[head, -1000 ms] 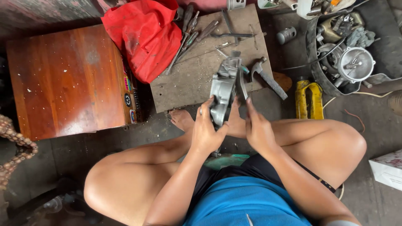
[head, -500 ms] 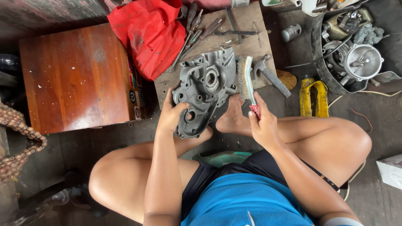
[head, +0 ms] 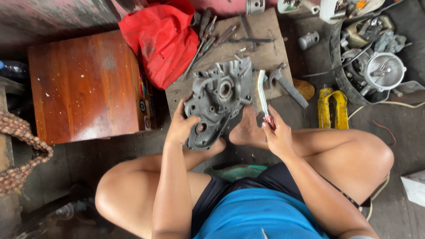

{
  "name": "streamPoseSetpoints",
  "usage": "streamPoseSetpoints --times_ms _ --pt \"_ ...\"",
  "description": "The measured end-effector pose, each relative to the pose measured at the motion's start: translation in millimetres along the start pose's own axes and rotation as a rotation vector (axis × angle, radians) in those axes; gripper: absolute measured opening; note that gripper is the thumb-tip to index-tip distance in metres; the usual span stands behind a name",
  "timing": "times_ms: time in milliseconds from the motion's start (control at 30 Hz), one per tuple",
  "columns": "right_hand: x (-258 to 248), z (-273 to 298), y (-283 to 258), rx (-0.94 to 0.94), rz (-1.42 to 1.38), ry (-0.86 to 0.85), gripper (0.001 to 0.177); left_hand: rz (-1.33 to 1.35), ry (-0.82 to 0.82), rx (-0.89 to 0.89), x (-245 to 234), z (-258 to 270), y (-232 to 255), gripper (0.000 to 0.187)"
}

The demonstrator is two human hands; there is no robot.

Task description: The person sits on the floor and cleans a metal engine casing using a wire brush and a screwdriver. They scrub various surfaces and crevices of the casing, occasionally rotating it to access different areas.

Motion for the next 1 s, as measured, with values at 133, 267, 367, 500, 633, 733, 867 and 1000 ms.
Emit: streamPoseSetpoints --times_ms 133,267,367,500,633,733,867,1000 --pt "0.3 -8.3 22.1 0.156 -0.224 0.042 0.051 -0.324 -0.074 -0.05 36.5 22.1 49.7 0.079" --pt "-12.2 -6.4 20.0 0.246 -0.408 0.117 0.054 -0.721 -0.182 -0.017 69.7 31.4 70.3 0.07" --pt "-16.9 -11.0 45.1 0.227 -0.517 0.198 0.052 -0.959 -0.238 0.0 84.0 31.3 69.2 0.08" --pt "-25.9 -11.0 47.0 0.231 -0.563 0.237 0.049 -1.034 -0.212 -0.002 106.5 34.8 96.3 0.092" --pt "-20.6 -11.0 52.0 0.23 -0.598 0.222 0.048 -1.054 -0.062 0.057 101.1 26.4 106.2 0.083" --pt "-13.3 -16.2 56.5 0.204 -0.622 0.212 0.049 -1.072 0.01 0.26 107.2 20.3 118.0 0.076" --pt "-12.3 -19.6 46.3 0.18 -0.618 0.215 0.047 -1.185 -0.092 0.273 119.1 -11.6 106.4 0.088" --pt "-12.5 -18.6 51.7 0.173 -0.639 0.215 0.047 -1.462 -0.134 0.146 124.6 -47.4 98.9 0.087"
Point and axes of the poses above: each hand's wrist, its own z-axis away from the middle knuckle, its own x-axis out of the palm, y = z × x, the point moved 8 cm from there along -z, towards the middle knuckle, and after that the axes turned 3 degrees about -x, right-handed, at the moved point
